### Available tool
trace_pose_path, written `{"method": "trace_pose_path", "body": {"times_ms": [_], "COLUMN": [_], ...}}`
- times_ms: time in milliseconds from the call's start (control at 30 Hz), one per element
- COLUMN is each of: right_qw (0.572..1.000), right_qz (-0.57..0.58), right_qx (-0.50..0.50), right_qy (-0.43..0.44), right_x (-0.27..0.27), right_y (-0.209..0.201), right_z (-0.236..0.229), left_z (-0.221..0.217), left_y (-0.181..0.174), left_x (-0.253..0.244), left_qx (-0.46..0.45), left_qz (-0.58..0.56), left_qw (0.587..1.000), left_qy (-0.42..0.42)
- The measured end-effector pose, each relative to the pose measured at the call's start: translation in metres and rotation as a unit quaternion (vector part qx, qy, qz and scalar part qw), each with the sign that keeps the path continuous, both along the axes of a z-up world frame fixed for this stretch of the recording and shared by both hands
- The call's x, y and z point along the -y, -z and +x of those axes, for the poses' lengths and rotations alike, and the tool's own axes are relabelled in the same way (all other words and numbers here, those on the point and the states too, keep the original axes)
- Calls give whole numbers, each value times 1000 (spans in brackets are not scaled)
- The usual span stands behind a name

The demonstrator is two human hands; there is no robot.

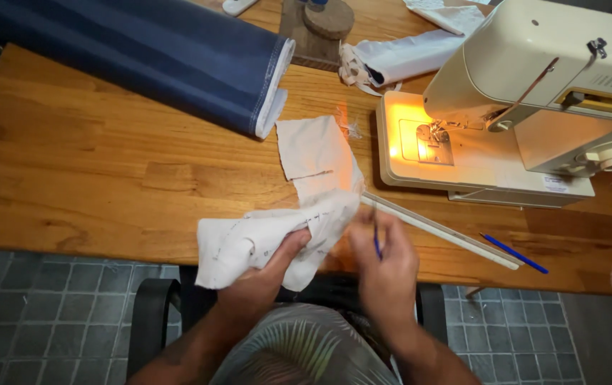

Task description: Trimming excess threads from a sewn fabric piece using thread snips

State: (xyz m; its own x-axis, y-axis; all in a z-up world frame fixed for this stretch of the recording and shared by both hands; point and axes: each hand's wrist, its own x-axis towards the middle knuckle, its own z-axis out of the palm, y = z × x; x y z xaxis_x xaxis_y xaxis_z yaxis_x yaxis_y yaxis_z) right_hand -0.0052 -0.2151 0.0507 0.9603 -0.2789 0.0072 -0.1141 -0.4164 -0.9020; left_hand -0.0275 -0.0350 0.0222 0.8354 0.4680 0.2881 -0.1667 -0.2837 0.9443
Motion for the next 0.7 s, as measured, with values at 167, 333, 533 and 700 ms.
{"method": "trace_pose_path", "body": {"times_ms": [167, 333, 533, 700], "right_qw": [966, 986, 907, 939], "right_qz": [225, 141, 310, 329], "right_qx": [-64, 39, -131, 37], "right_qy": [-112, -78, -251, -92], "right_x": [21, 31, 38, 46], "right_y": [23, 12, 32, 31], "right_z": [39, 47, 57, 51], "left_z": [3, 12, 16, 14], "left_y": [23, 1, -5, 6], "left_x": [5, -4, -5, -12], "left_qx": [-56, -110, -14, -99], "left_qz": [-121, -219, -161, -216], "left_qw": [991, 968, 987, 971], "left_qy": [-26, -56, 0, -20]}}
